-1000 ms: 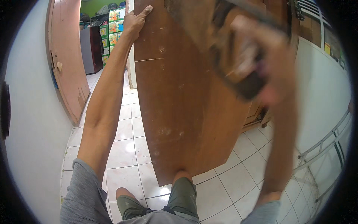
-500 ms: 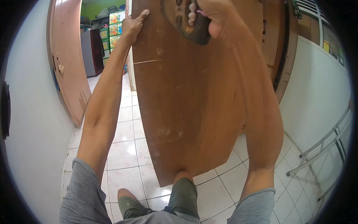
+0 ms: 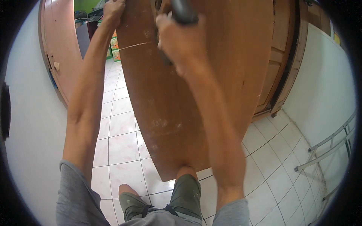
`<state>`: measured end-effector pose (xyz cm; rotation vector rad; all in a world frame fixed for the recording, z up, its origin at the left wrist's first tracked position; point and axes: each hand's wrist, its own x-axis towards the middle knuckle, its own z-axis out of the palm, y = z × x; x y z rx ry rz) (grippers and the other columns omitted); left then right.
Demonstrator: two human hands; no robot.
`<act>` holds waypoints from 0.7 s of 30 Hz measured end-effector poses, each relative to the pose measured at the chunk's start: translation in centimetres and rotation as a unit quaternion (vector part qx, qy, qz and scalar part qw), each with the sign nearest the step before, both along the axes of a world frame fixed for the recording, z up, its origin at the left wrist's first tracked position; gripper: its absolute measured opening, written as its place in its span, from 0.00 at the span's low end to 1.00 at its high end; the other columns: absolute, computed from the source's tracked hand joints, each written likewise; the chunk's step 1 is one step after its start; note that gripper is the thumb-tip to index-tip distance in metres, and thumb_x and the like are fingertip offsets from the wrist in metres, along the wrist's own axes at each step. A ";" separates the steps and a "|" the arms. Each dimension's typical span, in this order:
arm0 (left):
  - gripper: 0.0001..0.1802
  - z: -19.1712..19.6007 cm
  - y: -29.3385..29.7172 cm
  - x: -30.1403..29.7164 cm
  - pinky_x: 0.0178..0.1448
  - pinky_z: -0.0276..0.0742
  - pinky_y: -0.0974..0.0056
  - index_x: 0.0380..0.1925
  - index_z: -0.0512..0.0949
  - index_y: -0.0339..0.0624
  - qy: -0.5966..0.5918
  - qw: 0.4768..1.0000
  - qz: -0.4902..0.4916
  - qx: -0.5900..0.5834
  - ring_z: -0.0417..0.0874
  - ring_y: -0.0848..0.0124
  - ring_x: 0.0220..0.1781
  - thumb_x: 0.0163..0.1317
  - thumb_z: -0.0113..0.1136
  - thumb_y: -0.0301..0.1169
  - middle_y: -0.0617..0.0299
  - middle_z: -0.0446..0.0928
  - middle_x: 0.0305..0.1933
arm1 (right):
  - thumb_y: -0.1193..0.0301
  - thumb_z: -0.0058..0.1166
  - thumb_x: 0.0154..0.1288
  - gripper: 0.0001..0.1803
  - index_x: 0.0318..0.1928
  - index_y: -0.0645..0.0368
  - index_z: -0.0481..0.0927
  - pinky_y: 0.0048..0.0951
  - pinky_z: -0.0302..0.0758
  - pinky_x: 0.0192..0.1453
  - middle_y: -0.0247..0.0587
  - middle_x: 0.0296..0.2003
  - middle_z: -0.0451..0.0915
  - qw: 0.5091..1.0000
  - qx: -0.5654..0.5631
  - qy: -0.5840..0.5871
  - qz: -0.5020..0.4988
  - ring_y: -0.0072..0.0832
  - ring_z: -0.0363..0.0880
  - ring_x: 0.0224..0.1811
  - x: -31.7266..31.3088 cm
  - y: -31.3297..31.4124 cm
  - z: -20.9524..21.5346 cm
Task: The person uses a hand saw to cut a wooden board while holding it steady with one hand on a tiled floor.
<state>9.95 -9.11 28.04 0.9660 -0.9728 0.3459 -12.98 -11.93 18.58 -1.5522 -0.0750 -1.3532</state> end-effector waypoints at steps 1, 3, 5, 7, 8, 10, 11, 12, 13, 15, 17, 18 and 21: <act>0.31 -0.2 -0.6 0.0 0.45 0.78 0.60 0.47 0.78 0.30 0.000 1.000 -0.001 0.000 0.83 0.64 0.41 0.55 0.68 0.48 0.51 0.82 0.40 | 0.72 0.58 0.59 0.11 0.21 0.54 0.72 0.22 0.65 0.22 0.31 0.15 0.72 0.999 0.008 -0.018 -0.027 0.19 0.70 0.16 0.5 0.0 -1.1; 0.30 0.3 -1.4 -0.4 0.45 0.78 0.60 0.46 0.79 0.29 -0.012 0.999 0.030 -0.008 0.83 0.63 0.39 0.55 0.67 0.48 0.51 0.82 0.41 | 0.72 0.57 0.60 0.14 0.19 0.54 0.71 0.20 0.63 0.22 0.30 0.14 0.71 0.998 0.012 -0.019 -0.059 0.17 0.69 0.17 -0.2 1.0 -3.3; 0.30 0.0 -0.1 -0.6 0.45 0.77 0.60 0.46 0.79 0.29 0.049 0.988 0.125 0.070 0.82 0.64 0.40 0.56 0.67 0.47 0.51 0.82 0.41 | 0.73 0.58 0.61 0.12 0.22 0.55 0.72 0.21 0.64 0.22 0.29 0.13 0.69 0.997 0.062 -0.016 -0.034 0.17 0.68 0.17 -1.0 2.4 -7.1; 0.29 -0.5 -0.3 -0.4 0.46 0.77 0.61 0.46 0.79 0.29 -0.032 0.997 0.071 -0.005 0.82 0.64 0.41 0.56 0.66 0.47 0.51 0.82 0.41 | 0.74 0.58 0.61 0.10 0.24 0.55 0.72 0.22 0.65 0.22 0.29 0.13 0.68 0.996 0.083 -0.020 0.001 0.17 0.67 0.16 -3.4 2.8 -7.7; 0.29 -0.5 -0.2 0.1 0.46 0.77 0.62 0.47 0.78 0.30 -0.048 0.996 0.078 -0.012 0.82 0.65 0.41 0.57 0.66 0.46 0.52 0.82 0.40 | 0.75 0.58 0.61 0.09 0.26 0.56 0.72 0.22 0.65 0.22 0.28 0.13 0.67 0.996 0.083 0.011 -0.026 0.17 0.66 0.16 -4.4 3.3 -6.9; 0.29 -0.5 -0.1 -0.5 0.45 0.77 0.62 0.47 0.78 0.31 -0.044 0.996 0.075 -0.008 0.82 0.66 0.41 0.57 0.66 0.46 0.53 0.82 0.40 | 0.75 0.58 0.60 0.08 0.27 0.56 0.73 0.23 0.66 0.21 0.28 0.13 0.67 0.994 0.084 0.036 -0.064 0.17 0.66 0.15 -6.2 4.9 -4.9; 0.29 -0.4 0.1 -0.6 0.45 0.77 0.63 0.47 0.78 0.31 -0.042 0.996 0.078 -0.004 0.82 0.66 0.41 0.57 0.66 0.46 0.53 0.82 0.40 | 0.75 0.59 0.60 0.08 0.27 0.56 0.73 0.23 0.66 0.21 0.28 0.13 0.67 0.994 0.081 0.029 -0.070 0.18 0.65 0.14 -6.7 5.7 -3.7; 0.29 -0.4 0.2 -0.8 0.45 0.77 0.63 0.47 0.78 0.31 -0.038 0.996 0.078 -0.001 0.82 0.66 0.41 0.57 0.66 0.46 0.53 0.82 0.40 | 0.74 0.58 0.59 0.07 0.27 0.56 0.73 0.24 0.66 0.20 0.29 0.13 0.67 0.997 0.031 0.046 -0.058 0.18 0.66 0.14 -7.4 5.7 -1.9; 0.28 0.0 0.1 -1.1 0.46 0.77 0.62 0.47 0.78 0.31 -0.035 0.996 0.081 -0.010 0.83 0.65 0.42 0.56 0.66 0.46 0.53 0.82 0.40 | 0.73 0.58 0.58 0.07 0.27 0.56 0.73 0.24 0.66 0.20 0.29 0.14 0.68 0.997 -0.020 0.062 -0.048 0.19 0.67 0.14 -7.8 5.1 0.8; 0.28 0.2 -0.3 -1.9 0.46 0.77 0.62 0.47 0.78 0.32 -0.029 0.997 0.071 -0.025 0.83 0.64 0.42 0.56 0.66 0.46 0.52 0.82 0.40 | 0.72 0.57 0.57 0.07 0.25 0.57 0.74 0.26 0.67 0.20 0.30 0.14 0.68 0.991 -0.104 0.060 -0.050 0.21 0.67 0.13 -7.8 3.9 6.2; 0.28 0.1 -0.1 -1.9 0.47 0.77 0.61 0.46 0.79 0.32 -0.005 0.985 0.170 0.002 0.83 0.61 0.43 0.56 0.66 0.46 0.49 0.82 0.41 | 0.73 0.53 0.59 0.07 0.25 0.57 0.72 0.28 0.68 0.19 0.31 0.14 0.68 0.993 -0.062 0.095 -0.043 0.23 0.66 0.13 -7.6 5.7 10.2; 0.28 -0.2 0.2 -0.5 0.47 0.77 0.61 0.46 0.79 0.32 -0.013 0.984 0.180 0.011 0.83 0.61 0.43 0.56 0.66 0.46 0.49 0.82 0.41 | 0.73 0.54 0.59 0.07 0.25 0.57 0.72 0.28 0.68 0.19 0.31 0.14 0.68 0.994 -0.054 0.098 -0.017 0.23 0.66 0.13 -6.7 5.1 10.7; 0.36 0.8 -1.1 1.6 0.51 0.75 0.59 0.39 0.81 0.34 -0.023 0.982 0.187 0.016 0.83 0.57 0.44 0.47 0.67 0.58 0.49 0.83 0.39 | 0.73 0.54 0.58 0.07 0.25 0.57 0.72 0.28 0.68 0.20 0.31 0.14 0.68 0.992 -0.070 0.103 -0.016 0.22 0.66 0.13 -6.6 4.2 11.6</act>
